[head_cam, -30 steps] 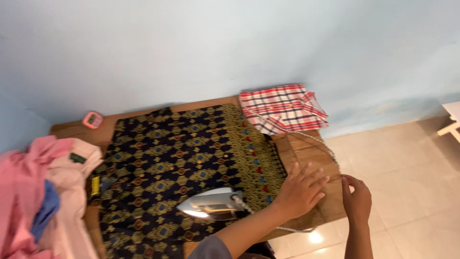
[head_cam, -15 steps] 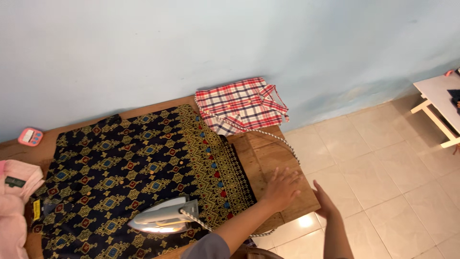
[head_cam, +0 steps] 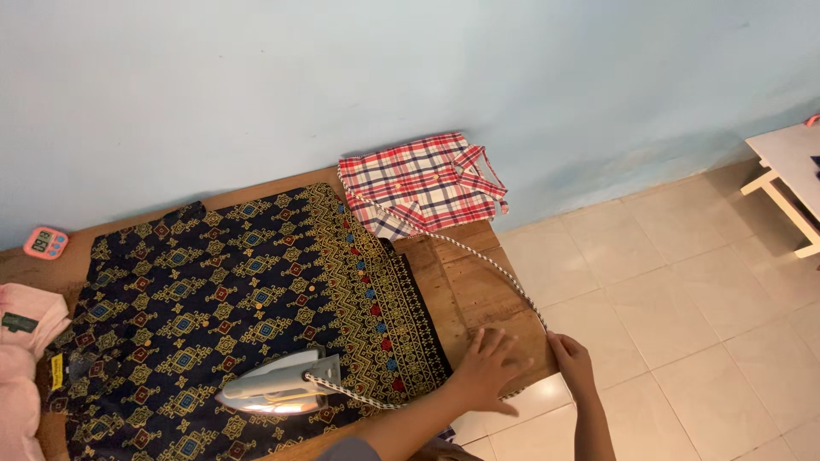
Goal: The person irons a dark patterned shirt on a wooden table using an electric iron. They repeatedly smooth the fabric with their hands and move the iron across different sections of the shirt, including the sleeves and body, while other folded clothes rest nearby.
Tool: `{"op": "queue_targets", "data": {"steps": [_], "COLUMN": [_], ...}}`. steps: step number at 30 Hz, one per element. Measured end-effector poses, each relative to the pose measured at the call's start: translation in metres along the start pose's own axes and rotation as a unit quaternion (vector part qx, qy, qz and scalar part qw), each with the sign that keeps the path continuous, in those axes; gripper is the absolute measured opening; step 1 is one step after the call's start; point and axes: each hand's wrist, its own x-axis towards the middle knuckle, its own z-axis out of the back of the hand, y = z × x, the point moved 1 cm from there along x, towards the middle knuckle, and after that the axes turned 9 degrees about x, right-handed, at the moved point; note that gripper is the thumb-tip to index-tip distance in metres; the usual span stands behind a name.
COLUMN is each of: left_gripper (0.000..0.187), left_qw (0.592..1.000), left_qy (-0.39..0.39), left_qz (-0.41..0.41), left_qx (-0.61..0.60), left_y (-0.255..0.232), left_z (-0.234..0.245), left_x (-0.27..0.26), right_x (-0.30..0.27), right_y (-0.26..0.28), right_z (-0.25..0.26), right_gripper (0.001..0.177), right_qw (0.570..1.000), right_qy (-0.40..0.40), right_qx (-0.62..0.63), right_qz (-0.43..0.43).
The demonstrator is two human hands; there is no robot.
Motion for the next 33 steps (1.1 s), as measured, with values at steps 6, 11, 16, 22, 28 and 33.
{"op": "queue_targets", "data": {"steps": [6,11,16,22,28,33], "left_gripper": [0.068,0.023,0.012,0.006,0.029,0.020], "left_qw": [0.988,0.987,0.963,0.987,0.946,0.924], "left_qy": [-0.121,-0.135,-0.247,-0.136,-0.308,-0.264], "left_qz": [-0.060,-0.079,-0.084,-0.088,-0.066,0.175], "left_qx": [0.079,0.048,0.072,0.018,-0.078,-0.213], "left_y": [-0.005,-0.004,-0.007,-0.002,0.010,0.051], "left_z": [-0.024,-0.070,-0.079,-0.087,-0.029,0.025], "left_x": [-0.020,-0.026,-0.035,-0.028,-0.040,-0.047], "right_x": [-0.038,-0.058,-0.044,-0.024,-0.037,-0.021], "right_y": [0.031,0.040,0.039,0.042,0.093,0.153], "right_z": [-0.013,-0.027,-0.013,0.001,-0.008,-0.052], "right_gripper": [0.034,0.029,0.036,0.044,0.036,0.042], "right_qw": [0.988,0.960,0.925,0.951,0.946,0.973], "right_qy": [-0.093,-0.163,-0.103,-0.004,-0.087,0.005], "right_qx": [-0.099,-0.172,-0.338,-0.298,-0.293,-0.033], "right_qz": [0.072,0.151,0.139,0.086,0.105,0.229]}}
